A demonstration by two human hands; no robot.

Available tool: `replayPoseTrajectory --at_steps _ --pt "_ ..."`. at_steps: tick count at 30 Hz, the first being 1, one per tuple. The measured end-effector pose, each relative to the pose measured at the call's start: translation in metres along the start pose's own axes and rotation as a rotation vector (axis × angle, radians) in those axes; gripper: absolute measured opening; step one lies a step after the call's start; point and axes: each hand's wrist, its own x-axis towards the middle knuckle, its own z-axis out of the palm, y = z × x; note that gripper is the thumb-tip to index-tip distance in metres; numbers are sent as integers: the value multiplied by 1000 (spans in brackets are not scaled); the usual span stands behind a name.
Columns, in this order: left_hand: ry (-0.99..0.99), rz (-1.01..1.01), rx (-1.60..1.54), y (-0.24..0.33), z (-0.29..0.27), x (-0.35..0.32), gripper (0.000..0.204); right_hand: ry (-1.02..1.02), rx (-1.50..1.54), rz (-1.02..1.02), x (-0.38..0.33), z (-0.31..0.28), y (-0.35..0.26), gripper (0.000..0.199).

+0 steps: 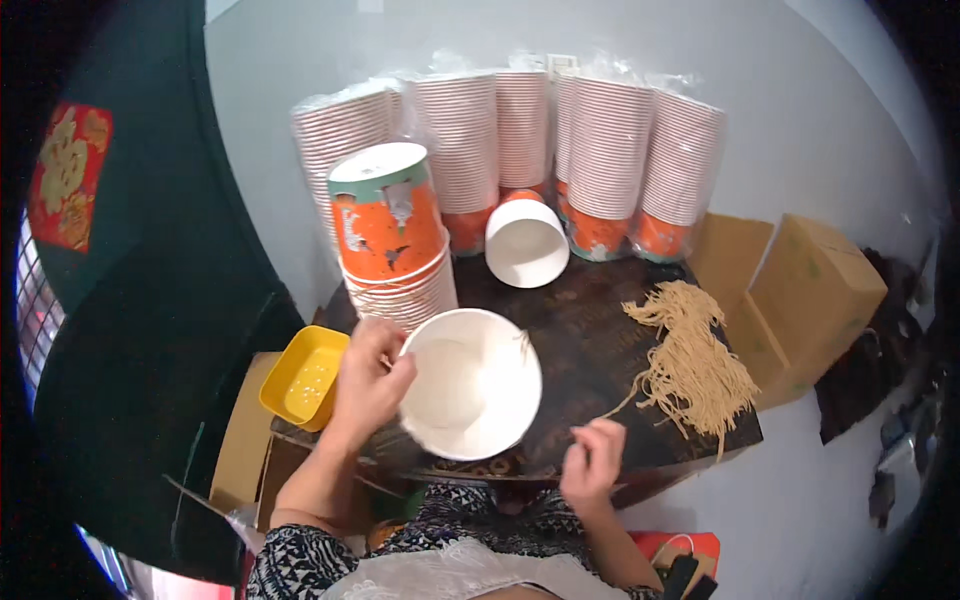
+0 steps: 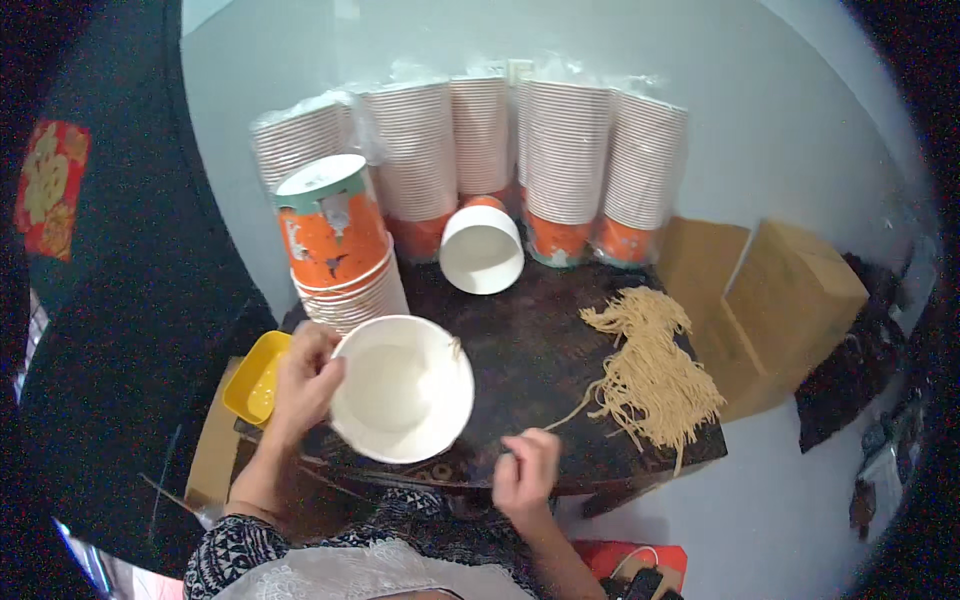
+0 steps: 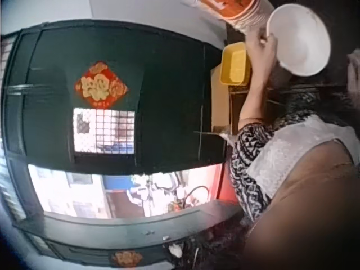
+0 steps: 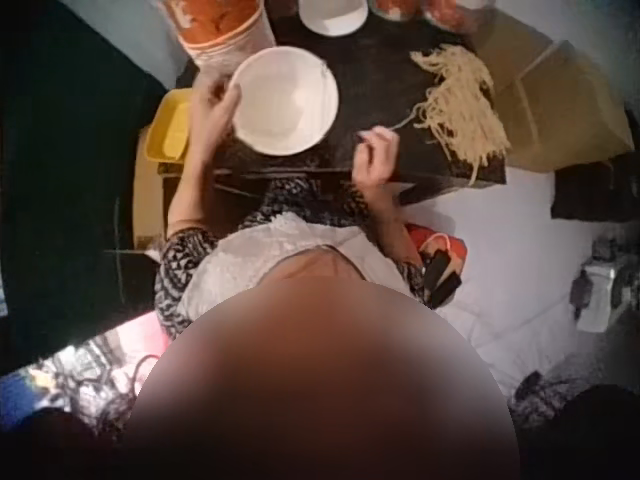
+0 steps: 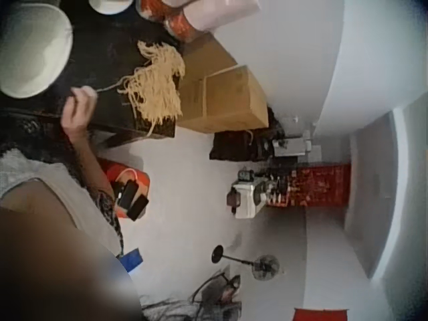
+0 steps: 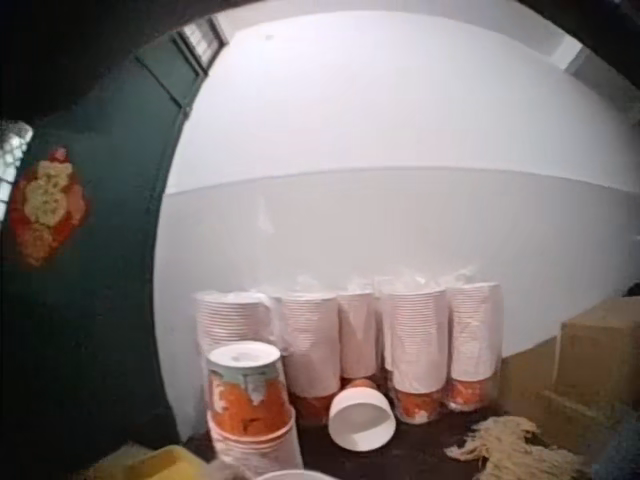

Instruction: Tie strings to paper cups at a workstation.

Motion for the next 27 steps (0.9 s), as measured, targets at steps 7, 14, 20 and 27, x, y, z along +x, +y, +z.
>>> replayPoseTrajectory --at_steps 7,14,20,27 --pt "150 98 799 56 -101 11 8 -87 36 354 -9 -16 43 10" --pt "318 478 1448 44 -129 122 9 -203 108 273 -6 -9 38 8" --pt "78 749 1726 62 -53 214 11 -215 61 265 -10 -17 36 7" --pt "-48 865 1570 43 17 222 10 -180 111 219 -13 -19 40 6"
